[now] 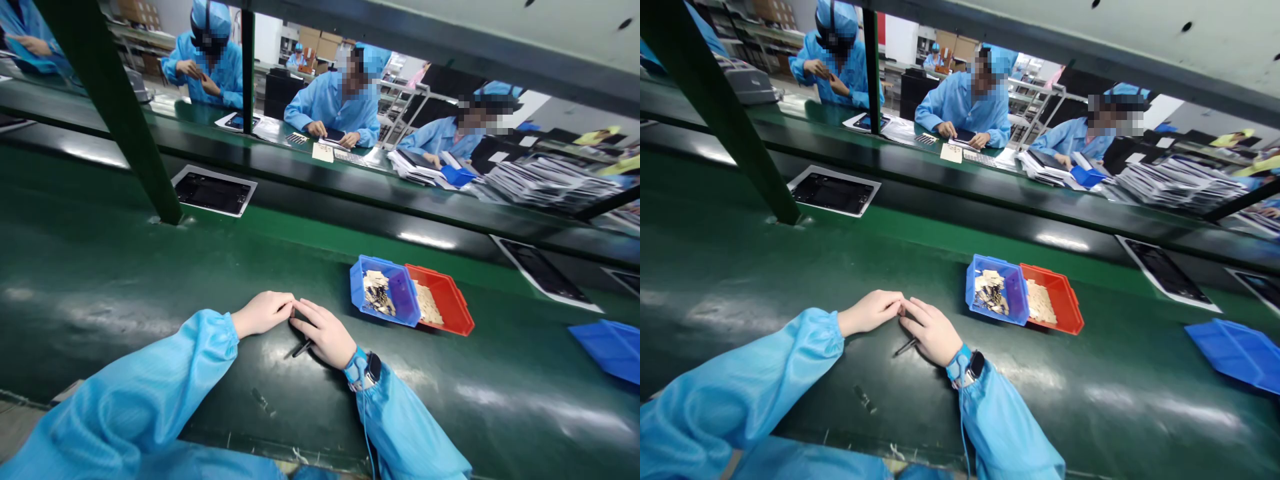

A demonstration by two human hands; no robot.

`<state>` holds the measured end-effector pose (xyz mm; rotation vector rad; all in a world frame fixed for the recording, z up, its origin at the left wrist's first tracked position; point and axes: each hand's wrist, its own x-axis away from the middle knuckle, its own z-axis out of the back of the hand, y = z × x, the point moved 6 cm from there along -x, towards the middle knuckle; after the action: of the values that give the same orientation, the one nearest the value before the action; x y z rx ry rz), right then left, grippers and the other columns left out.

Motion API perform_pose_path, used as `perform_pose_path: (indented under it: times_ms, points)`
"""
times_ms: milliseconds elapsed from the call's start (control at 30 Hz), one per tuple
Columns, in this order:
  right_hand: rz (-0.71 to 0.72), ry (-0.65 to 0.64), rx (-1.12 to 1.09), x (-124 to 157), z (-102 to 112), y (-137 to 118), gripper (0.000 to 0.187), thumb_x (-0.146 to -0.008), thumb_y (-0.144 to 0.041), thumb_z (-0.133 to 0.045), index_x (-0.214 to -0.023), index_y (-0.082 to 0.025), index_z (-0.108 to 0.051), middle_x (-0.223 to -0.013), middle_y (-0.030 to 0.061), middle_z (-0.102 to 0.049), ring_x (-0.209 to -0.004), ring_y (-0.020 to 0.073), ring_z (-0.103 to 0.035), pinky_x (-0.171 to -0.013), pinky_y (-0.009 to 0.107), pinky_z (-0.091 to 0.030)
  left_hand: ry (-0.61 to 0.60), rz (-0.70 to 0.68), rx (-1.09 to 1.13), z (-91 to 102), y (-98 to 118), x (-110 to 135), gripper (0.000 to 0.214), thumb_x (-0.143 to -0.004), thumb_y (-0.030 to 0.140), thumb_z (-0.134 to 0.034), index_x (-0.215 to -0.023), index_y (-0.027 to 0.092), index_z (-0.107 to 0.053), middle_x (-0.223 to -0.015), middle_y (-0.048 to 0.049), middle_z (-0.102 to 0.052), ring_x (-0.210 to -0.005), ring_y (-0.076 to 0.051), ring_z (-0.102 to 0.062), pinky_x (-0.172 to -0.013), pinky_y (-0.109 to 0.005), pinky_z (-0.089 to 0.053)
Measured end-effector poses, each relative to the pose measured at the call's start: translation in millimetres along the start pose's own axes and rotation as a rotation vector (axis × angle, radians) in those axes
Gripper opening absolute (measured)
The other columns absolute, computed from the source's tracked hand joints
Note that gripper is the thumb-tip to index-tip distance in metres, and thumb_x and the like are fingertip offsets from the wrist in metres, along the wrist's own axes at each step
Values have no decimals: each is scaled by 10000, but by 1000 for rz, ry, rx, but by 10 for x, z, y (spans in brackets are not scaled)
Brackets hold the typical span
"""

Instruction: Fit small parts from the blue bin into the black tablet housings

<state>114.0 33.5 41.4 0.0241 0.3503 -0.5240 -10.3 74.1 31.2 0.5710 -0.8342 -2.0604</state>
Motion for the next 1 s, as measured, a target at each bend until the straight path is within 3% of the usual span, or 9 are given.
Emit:
perform_pose_path:
  times_ms: [467,800,900,1000]
  points:
    - [-8,-12,-9,-5,5,3,351,-814,-84,-443,-1098,-131,-643,-1285,166,-558,-1238,271,-468,-935,412,-488,2,11,3,8,10,-3,266,-887,211,-347,-784,188,-591,-804,-9,-662,-739,-149,-600,-685,-247,-406]
    - [1,54,-5,-25,42,-56,333,-809,-101,-446,-1062,-154,-655,-1241,141,-602,-1170,251,-536,-911,389,-494,-3,15,5,-3,-5,0,262,-892,220,-351,-784,194,-589,-802,-4,-657,-740,-149,-596,-690,-241,-404]
    - [-202,163,-8,90,292,136,337,-818,-135,-428,-1052,-226,-654,-1078,69,-693,-994,191,-638,-860,343,-504,-16,-1,17,-9,8,9,283,-900,226,-337,-771,198,-587,-797,4,-649,-751,-143,-592,-708,-238,-401]
    - [-537,301,85,315,726,613,399,-862,-122,-312,-1138,-171,-596,-975,112,-699,-926,214,-648,-835,388,-490,-28,-11,39,-13,16,13,301,-901,218,-318,-770,200,-589,-796,10,-645,-765,-137,-593,-714,-232,-402]
